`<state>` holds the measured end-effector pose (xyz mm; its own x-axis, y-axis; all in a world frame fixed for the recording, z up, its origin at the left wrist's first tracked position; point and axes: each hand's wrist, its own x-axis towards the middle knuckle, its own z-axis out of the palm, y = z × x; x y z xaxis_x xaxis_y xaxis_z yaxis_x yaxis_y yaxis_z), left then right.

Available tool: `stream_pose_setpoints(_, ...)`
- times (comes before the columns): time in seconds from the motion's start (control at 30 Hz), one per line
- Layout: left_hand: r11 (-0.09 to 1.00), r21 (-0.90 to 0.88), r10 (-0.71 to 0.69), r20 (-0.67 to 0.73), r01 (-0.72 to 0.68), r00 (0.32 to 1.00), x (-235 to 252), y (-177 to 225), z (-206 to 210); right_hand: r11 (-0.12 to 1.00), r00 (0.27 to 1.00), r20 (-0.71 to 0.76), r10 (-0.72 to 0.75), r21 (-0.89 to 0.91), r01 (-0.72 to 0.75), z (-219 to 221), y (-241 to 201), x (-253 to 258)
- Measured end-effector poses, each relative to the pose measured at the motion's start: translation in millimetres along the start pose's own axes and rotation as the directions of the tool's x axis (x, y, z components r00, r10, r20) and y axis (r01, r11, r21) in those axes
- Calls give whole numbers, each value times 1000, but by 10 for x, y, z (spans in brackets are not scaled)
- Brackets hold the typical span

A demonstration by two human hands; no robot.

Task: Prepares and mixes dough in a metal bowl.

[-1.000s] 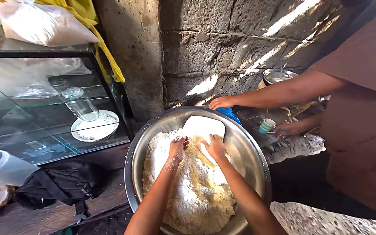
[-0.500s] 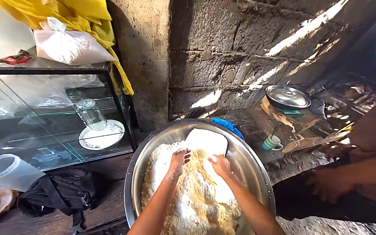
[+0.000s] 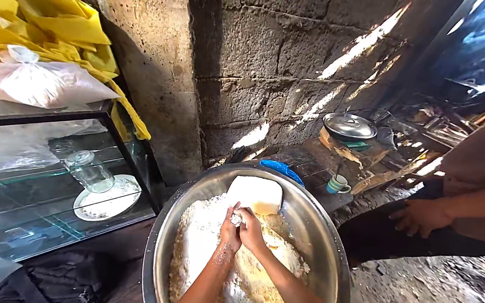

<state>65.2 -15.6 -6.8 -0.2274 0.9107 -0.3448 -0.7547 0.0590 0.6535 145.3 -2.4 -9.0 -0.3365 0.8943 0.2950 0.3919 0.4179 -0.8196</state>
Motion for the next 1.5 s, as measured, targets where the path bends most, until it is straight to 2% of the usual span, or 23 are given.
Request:
stream_pose_setpoints(0.07, 999, 2, -39, -52, 39, 998, -112, -12, 54, 998, 995, -91, -48, 23, 50, 41, 98, 117)
stream_pose_setpoints(0.17, 995, 58, -74, -176, 86, 982, -168, -35, 197, 993, 981, -182, 62, 114, -41, 60, 144, 286)
stream_pose_setpoints(0.27, 988, 67, -130, -140, 141, 982, -204, -107, 207, 913, 899, -291, 328, 342, -222, 118, 182, 364)
stream_pose_setpoints(0.37, 987, 70, -134, -140, 145, 981, -205, -130, 191, 737, 808, -193, 556, 563, -373, 124, 51, 272)
stream_pose_setpoints(0.4, 989, 74, -118, -146, 129, 982, -179, -98, 176, 717, 820, -150, 553, 587, -376, 124, -30, 190)
stream_pose_setpoints(0.47, 999, 38, -33, -98, 37, 995, -96, -32, 70, 786, 917, -56, 396, 537, -307, 192, -102, -24)
stream_pose_setpoints(0.53, 998, 8, 63, -70, -62, 996, -29, -19, -36, 899, 978, 39, 206, 388, -205, 219, -154, -172)
stream_pose_setpoints(0.57, 997, 22, 79, -68, -78, 995, -49, -38, -54, 939, 984, 55, 167, 295, -176, 210, -134, -171)
stream_pose_setpoints(0.67, 992, 122, 11, -116, 3, 993, -230, -138, 51, 949, 952, 48, 301, 81, -304, 43, -46, 35)
stream_pose_setpoints(0.73, 988, 153, -13, -122, 32, 992, -271, -162, 141, 934, 938, 0, 346, 92, -345, -37, -12, 92)
stream_pose_setpoints(0.9, 945, 327, 26, -14, -20, 1000, -244, 25, 70, 975, 980, -58, 191, 130, -182, 109, -182, -250)
stream_pose_setpoints(1.03, 978, 184, -100, 13, 96, 995, -234, -177, 55, 918, 930, -133, 343, 257, -302, 42, 28, -4)
stream_pose_setpoints(1.07, 980, 172, -109, 40, 101, 993, -215, -186, 59, 915, 928, -146, 343, 275, -295, 45, 65, 31)
stream_pose_setpoints(1.13, 979, 199, -58, 64, 44, 996, -140, -152, 19, 936, 958, -122, 261, 274, -220, 114, 16, -88)
stream_pose_setpoints(1.2, 954, 291, 56, 81, -77, 995, -30, -12, -51, 958, 982, -90, 169, 251, -141, 214, -155, -288)
stream_pose_setpoints(1.27, 926, 352, 131, 38, -136, 991, 27, 54, -110, 971, 988, -95, 123, 218, -100, 291, -246, -427)
stream_pose_setpoints(1.37, 956, 271, 134, -54, -115, 989, 59, 18, -157, 960, 981, -177, 85, 278, -33, 319, -198, -293)
stream_pose_setpoints(1.5, 998, -34, -54, -86, 51, 995, -136, 200, 60, 920, 968, -217, 125, 390, -32, 235, -195, 52)
